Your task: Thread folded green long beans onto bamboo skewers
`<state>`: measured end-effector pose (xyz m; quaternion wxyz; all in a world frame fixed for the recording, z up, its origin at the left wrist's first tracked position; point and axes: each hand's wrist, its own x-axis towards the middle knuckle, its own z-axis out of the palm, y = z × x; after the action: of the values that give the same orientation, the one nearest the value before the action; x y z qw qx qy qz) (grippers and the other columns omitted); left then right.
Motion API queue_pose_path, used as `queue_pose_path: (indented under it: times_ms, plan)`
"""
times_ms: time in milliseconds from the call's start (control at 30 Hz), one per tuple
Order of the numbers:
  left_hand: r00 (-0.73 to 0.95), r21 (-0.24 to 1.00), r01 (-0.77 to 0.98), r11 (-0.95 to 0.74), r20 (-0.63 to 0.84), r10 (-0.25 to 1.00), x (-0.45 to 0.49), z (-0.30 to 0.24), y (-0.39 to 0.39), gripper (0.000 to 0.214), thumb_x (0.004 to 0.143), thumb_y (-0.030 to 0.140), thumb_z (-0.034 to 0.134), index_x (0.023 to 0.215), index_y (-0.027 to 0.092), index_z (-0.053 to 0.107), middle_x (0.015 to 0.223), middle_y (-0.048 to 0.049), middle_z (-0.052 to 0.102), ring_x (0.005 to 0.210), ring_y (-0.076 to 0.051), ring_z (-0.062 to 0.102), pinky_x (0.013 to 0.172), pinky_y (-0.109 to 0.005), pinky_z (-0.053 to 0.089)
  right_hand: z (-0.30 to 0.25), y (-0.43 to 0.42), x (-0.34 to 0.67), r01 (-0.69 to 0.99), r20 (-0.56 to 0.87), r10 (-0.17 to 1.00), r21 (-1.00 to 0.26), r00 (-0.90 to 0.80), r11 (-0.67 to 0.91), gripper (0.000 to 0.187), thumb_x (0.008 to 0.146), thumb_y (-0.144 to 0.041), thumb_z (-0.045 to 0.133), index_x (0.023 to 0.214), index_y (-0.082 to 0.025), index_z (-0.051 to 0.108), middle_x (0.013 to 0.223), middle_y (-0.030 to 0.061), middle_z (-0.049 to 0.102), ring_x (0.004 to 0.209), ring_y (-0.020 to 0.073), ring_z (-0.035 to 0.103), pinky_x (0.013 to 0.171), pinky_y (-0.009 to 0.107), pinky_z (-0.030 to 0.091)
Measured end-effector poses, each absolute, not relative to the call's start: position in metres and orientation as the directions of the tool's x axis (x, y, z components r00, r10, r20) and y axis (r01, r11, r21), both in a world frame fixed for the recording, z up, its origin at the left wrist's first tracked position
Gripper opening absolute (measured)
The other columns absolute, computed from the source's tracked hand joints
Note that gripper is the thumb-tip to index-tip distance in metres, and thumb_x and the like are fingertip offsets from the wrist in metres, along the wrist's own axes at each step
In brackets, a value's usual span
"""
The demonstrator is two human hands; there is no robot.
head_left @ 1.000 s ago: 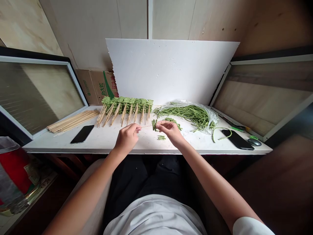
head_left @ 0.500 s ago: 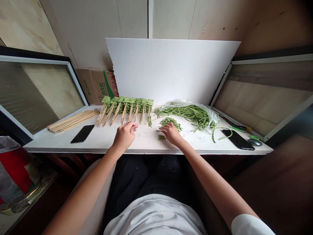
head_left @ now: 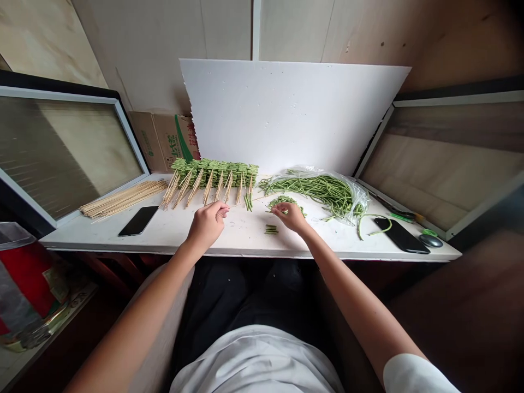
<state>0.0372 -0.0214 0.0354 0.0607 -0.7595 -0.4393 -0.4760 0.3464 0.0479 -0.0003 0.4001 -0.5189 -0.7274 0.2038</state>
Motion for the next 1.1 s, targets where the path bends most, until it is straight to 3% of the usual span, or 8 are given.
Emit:
queue_pose_path:
  times_ms: [100,200,267,400,567,833,1100]
  plan:
    - [0.152,0.317,0.731,-0.605,0.788,0.596,0.037,0.039,-0.024,0.019,0.097,0.016,0.053,0.092,0.021,0.071,0.077,-0.0029,0.076,0.074,-0.020,0.072,0.070,-0.028,0.053,0.022,0.038,0.352,0.149,0.251,0.957,-0.951,-0.143,0.272,0.042,0.084,-0.061,0.077,0.094,-0.020,0.074,0.090,0.0074,0.076,0.083,0.0212,0.066,0.069,0.031,0.049]
    - [0.137,0.323,0.731,-0.602,0.794,0.592,0.037,0.045,-0.027,0.019,0.097,0.018,0.054,0.093,0.021,0.072,0.077,-0.0025,0.076,0.073,-0.019,0.072,0.070,-0.027,0.053,0.040,0.024,0.351,-0.196,0.227,0.953,-0.962,-0.200,0.188,0.046,0.078,-0.060,0.084,0.103,-0.023,0.074,0.087,0.0032,0.072,0.081,0.0175,0.065,0.067,0.027,0.051]
    - [0.135,0.323,0.728,-0.605,0.798,0.588,0.037,0.048,-0.030,0.019,0.098,0.019,0.054,0.094,0.021,0.072,0.078,-0.0026,0.077,0.073,-0.019,0.073,0.070,-0.027,0.054,0.048,0.017,0.348,-0.320,0.233,0.950,-0.934,-0.208,0.159,0.043,0.079,-0.058,0.085,0.105,-0.026,0.073,0.087,0.0019,0.072,0.084,0.0174,0.067,0.069,0.027,0.053]
    - [0.127,0.324,0.726,-0.607,0.804,0.581,0.040,0.052,-0.035,0.020,0.097,0.017,0.053,0.093,0.020,0.072,0.079,-0.0028,0.077,0.074,-0.019,0.073,0.072,-0.027,0.055,0.054,0.011,0.342,-0.341,0.233,0.953,-0.927,-0.193,0.158,0.039,0.084,-0.061,0.079,0.102,-0.028,0.070,0.104,0.0046,0.078,0.106,0.0231,0.072,0.084,0.034,0.059]
    - [0.146,0.324,0.713,-0.622,0.799,0.583,0.044,0.051,-0.037,0.021,0.096,0.016,0.052,0.092,0.020,0.073,0.078,-0.0032,0.077,0.073,-0.019,0.074,0.071,-0.027,0.056,0.055,0.010,0.340,-0.332,0.223,0.957,-0.931,-0.185,0.153,0.036,0.088,-0.060,0.076,0.102,-0.027,0.070,0.128,0.0065,0.077,0.132,0.0267,0.065,0.102,0.041,0.058]
    - [0.179,0.301,0.708,-0.639,0.798,0.575,0.048,0.047,-0.039,0.024,0.094,0.011,0.051,0.091,0.020,0.073,0.078,-0.0027,0.076,0.073,-0.019,0.074,0.071,-0.027,0.054,0.059,0.002,0.337,-0.365,0.226,0.963,-0.917,-0.150,0.158,0.034,0.084,-0.055,0.081,0.097,-0.025,0.070,0.117,0.0083,0.080,0.125,0.0279,0.071,0.106,0.044,0.059]
    - [0.187,0.301,0.717,-0.629,0.786,0.590,0.048,0.044,-0.037,0.023,0.094,0.012,0.053,0.091,0.021,0.074,0.077,-0.0027,0.076,0.072,-0.020,0.073,0.070,-0.028,0.053,0.059,0.003,0.336,-0.467,0.170,0.976,-0.880,-0.135,0.089,0.028,0.081,-0.044,0.086,0.097,-0.024,0.074,0.111,0.0071,0.082,0.120,0.0257,0.074,0.105,0.038,0.059]
